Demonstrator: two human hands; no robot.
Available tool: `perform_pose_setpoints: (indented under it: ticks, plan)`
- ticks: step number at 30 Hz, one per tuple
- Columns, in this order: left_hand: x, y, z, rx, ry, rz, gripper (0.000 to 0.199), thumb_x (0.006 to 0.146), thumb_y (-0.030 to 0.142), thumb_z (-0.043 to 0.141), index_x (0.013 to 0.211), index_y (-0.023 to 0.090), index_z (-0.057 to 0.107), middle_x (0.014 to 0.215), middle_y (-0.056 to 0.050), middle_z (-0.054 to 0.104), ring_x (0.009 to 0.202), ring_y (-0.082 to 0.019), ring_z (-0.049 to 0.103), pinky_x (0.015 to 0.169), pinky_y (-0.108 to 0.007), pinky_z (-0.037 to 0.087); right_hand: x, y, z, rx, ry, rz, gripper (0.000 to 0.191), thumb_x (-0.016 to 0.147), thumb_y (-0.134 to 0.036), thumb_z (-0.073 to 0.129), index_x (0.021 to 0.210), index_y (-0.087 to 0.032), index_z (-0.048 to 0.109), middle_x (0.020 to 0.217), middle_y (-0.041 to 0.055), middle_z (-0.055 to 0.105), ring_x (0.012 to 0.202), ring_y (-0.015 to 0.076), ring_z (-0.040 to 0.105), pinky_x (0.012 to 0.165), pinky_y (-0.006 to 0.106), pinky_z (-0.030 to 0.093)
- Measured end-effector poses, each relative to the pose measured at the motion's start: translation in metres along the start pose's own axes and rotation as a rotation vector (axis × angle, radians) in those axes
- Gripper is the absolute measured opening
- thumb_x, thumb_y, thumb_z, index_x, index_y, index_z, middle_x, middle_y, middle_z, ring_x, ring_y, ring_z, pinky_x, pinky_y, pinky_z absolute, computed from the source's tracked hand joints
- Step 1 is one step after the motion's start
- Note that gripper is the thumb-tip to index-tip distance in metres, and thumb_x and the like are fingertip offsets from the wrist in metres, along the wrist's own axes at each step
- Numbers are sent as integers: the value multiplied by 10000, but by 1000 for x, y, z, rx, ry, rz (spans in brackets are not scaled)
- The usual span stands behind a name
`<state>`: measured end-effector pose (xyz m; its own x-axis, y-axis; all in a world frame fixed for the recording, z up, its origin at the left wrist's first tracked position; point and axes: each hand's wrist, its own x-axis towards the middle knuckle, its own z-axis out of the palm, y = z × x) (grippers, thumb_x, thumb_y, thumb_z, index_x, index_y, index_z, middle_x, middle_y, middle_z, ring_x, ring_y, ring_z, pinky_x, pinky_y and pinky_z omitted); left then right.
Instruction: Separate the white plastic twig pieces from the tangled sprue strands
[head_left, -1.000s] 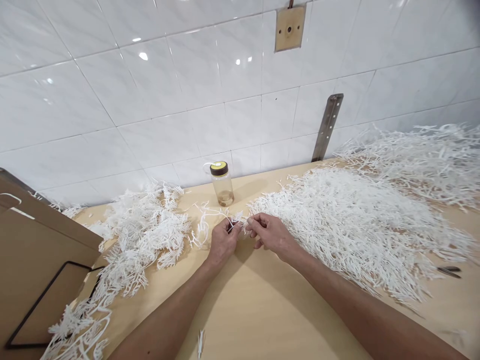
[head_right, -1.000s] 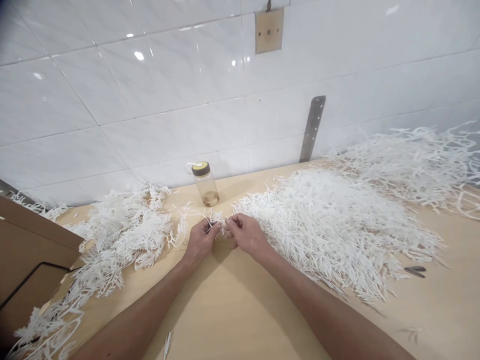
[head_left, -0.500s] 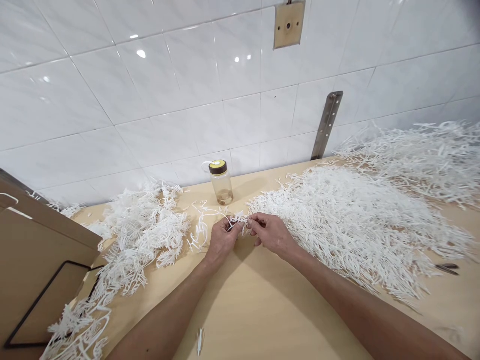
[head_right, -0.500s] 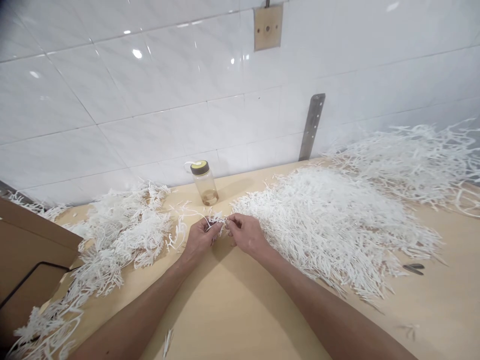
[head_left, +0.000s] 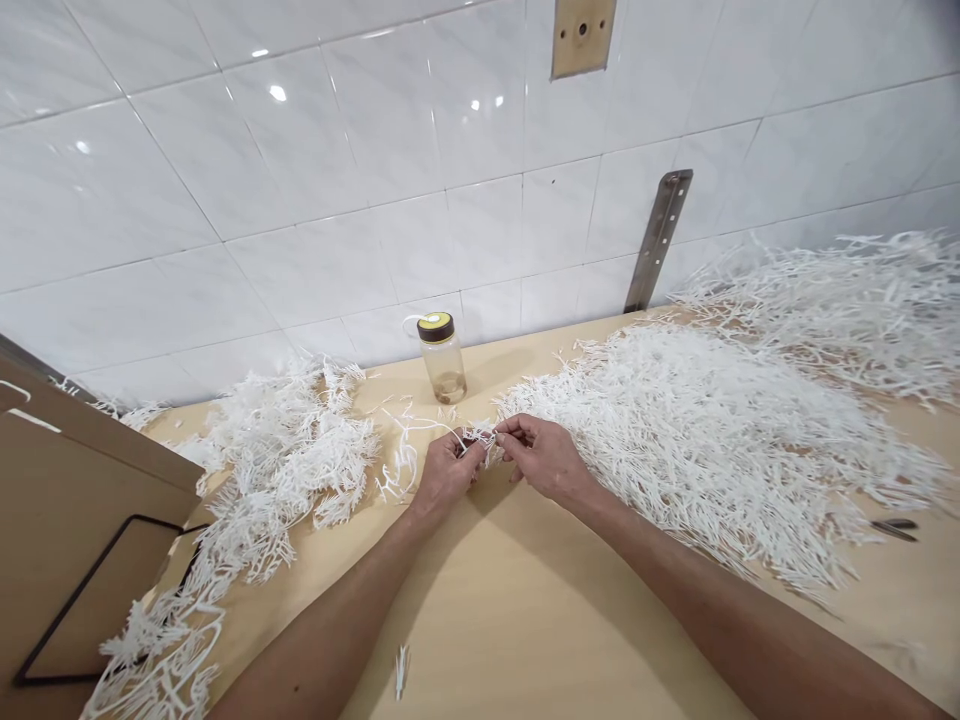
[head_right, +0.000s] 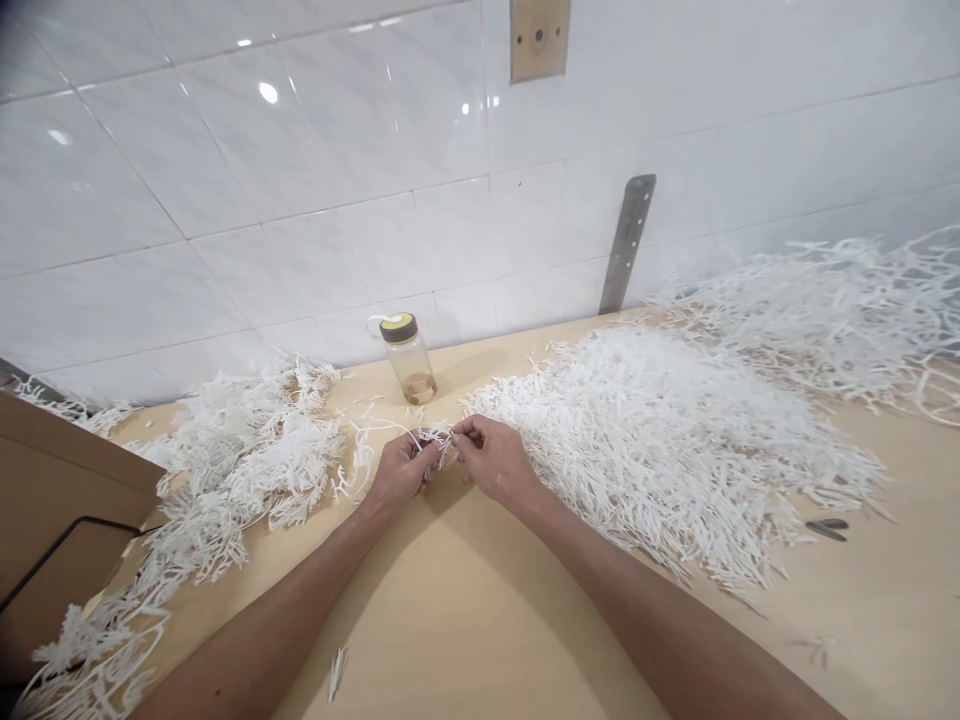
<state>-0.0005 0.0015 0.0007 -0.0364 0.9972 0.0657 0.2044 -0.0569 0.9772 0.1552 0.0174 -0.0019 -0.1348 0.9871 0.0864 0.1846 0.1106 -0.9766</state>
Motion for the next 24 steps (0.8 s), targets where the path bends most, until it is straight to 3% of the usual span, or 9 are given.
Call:
perform_pose_setpoints:
  ticks: [7,12,15,19,24]
  plan:
    - [2,-2,-2,55,0,-4,320,743,454,679,627,173,579,451,46,480,420,-95,414,451,-229,312,0,5,0,-112,-16,-53,181,855,-287,543,927,-202,686,700,9,662,654,171,666,490,248,558]
    - [0,0,-4,131,-77,-14,351,771,444,642,567,178,539,457,33,497,449,-106,437,482,-241,328,-1,6,-3,-514,62,-382,183,906,-174,494,898,-191,675,841,49,723,766,180,668,750,307,525]
    - [1,2,-4,148,-161,-29,374,785,442,622,540,180,516,468,28,497,465,-108,446,495,-244,334,-1,9,-3,-633,79,-502,204,932,-146,465,932,-174,668,921,83,721,820,191,658,774,307,495]
    - [3,-1,-3,152,-166,-27,347,783,430,617,560,184,516,463,36,478,449,-105,435,481,-242,330,0,11,-2,-635,79,-520,206,945,-155,460,945,-165,666,923,87,721,817,189,658,771,299,484]
    - [4,-6,-3,122,-74,10,286,784,400,612,611,182,547,458,40,493,447,-109,450,482,-239,343,2,11,-1,-547,27,-386,181,928,-175,489,907,-189,668,717,14,697,653,157,631,700,278,472]
